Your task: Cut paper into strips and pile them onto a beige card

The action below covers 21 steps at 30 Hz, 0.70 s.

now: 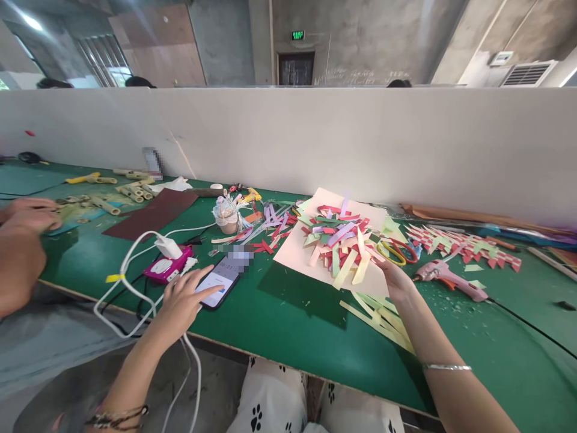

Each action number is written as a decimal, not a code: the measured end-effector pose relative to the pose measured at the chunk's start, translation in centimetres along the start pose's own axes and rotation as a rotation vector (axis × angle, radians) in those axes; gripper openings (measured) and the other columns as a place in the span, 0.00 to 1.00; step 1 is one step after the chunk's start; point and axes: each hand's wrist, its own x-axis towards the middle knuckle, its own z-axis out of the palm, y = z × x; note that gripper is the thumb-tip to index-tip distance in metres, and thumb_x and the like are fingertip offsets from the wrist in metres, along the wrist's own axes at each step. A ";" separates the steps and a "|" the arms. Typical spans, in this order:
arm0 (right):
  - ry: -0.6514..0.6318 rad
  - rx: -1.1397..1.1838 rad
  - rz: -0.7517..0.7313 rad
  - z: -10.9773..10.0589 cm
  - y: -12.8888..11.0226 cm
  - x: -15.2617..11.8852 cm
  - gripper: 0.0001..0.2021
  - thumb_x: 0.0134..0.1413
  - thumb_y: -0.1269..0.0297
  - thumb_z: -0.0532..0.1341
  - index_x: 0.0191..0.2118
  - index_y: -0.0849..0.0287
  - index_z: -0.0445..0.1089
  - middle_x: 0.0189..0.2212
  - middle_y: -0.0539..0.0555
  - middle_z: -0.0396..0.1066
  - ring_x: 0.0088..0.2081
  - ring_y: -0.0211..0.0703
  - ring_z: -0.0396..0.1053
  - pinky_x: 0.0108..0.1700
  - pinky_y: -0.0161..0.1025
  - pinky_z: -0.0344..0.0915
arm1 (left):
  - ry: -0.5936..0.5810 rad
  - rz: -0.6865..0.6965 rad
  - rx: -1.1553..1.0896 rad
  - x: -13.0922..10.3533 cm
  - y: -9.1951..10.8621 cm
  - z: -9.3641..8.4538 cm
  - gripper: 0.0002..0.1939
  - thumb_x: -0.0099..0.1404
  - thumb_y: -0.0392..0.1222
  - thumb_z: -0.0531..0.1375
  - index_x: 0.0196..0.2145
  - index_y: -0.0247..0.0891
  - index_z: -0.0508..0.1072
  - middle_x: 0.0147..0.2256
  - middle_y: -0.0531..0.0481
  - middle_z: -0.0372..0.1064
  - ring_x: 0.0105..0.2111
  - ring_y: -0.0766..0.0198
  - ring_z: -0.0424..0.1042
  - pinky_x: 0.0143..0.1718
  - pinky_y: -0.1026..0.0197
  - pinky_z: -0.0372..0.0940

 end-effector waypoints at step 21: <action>0.184 -0.030 0.149 -0.2 0.7 1.6 0.24 0.47 0.76 0.52 0.51 0.55 0.62 0.39 0.56 0.75 0.32 0.46 0.75 0.34 0.43 0.72 | -0.204 -0.262 -0.462 1.4 -1.7 0.2 0.27 0.66 0.53 0.42 0.60 0.44 0.51 0.49 0.44 0.64 0.48 0.57 0.66 0.46 0.58 0.62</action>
